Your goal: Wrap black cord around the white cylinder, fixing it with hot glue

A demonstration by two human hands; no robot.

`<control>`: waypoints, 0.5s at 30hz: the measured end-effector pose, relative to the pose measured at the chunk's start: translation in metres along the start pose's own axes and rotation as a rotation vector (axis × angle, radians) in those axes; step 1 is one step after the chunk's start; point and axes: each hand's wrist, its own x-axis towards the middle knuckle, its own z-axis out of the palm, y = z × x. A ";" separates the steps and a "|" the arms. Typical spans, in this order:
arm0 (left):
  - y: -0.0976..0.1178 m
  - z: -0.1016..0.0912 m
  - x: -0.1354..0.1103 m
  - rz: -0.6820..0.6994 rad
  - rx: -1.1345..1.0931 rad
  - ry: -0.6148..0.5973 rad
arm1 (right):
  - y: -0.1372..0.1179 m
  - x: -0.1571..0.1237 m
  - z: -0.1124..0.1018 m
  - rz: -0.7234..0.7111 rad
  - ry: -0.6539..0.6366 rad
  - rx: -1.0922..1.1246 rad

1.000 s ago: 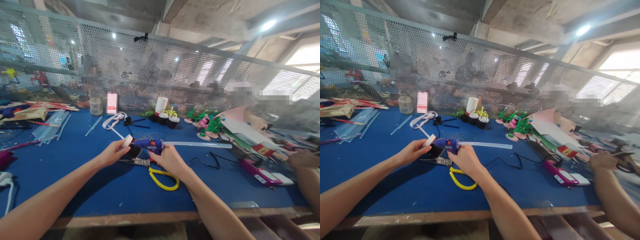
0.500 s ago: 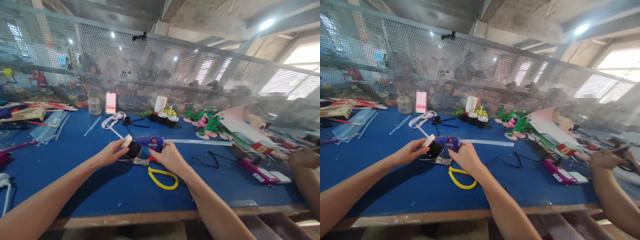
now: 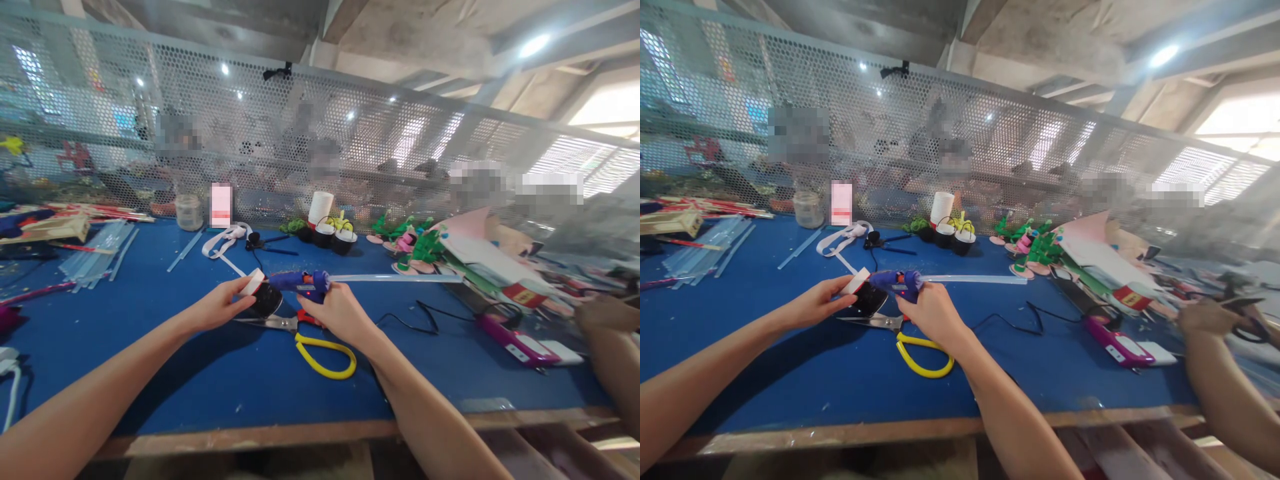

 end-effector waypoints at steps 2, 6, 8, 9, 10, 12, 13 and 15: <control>0.001 0.000 0.000 -0.007 0.009 0.004 | -0.001 -0.001 0.000 -0.005 0.004 -0.007; 0.002 0.002 0.000 -0.016 -0.012 0.024 | -0.004 -0.003 0.002 -0.052 -0.054 -0.007; 0.002 0.002 0.000 -0.018 -0.032 0.029 | -0.005 -0.005 0.003 -0.058 -0.058 -0.006; 0.002 0.003 0.000 -0.021 -0.034 0.031 | -0.006 -0.005 0.003 -0.057 -0.056 -0.005; 0.002 0.003 0.000 -0.024 -0.032 0.033 | -0.007 -0.006 0.004 -0.057 -0.055 -0.005; 0.001 0.003 0.000 -0.027 -0.027 0.035 | -0.007 -0.006 0.004 -0.058 -0.061 -0.003; 0.001 0.002 0.000 -0.025 -0.028 0.037 | -0.007 -0.006 0.004 -0.058 -0.065 -0.001; 0.000 0.002 0.000 -0.016 -0.029 0.033 | -0.007 -0.006 0.003 -0.056 -0.068 0.004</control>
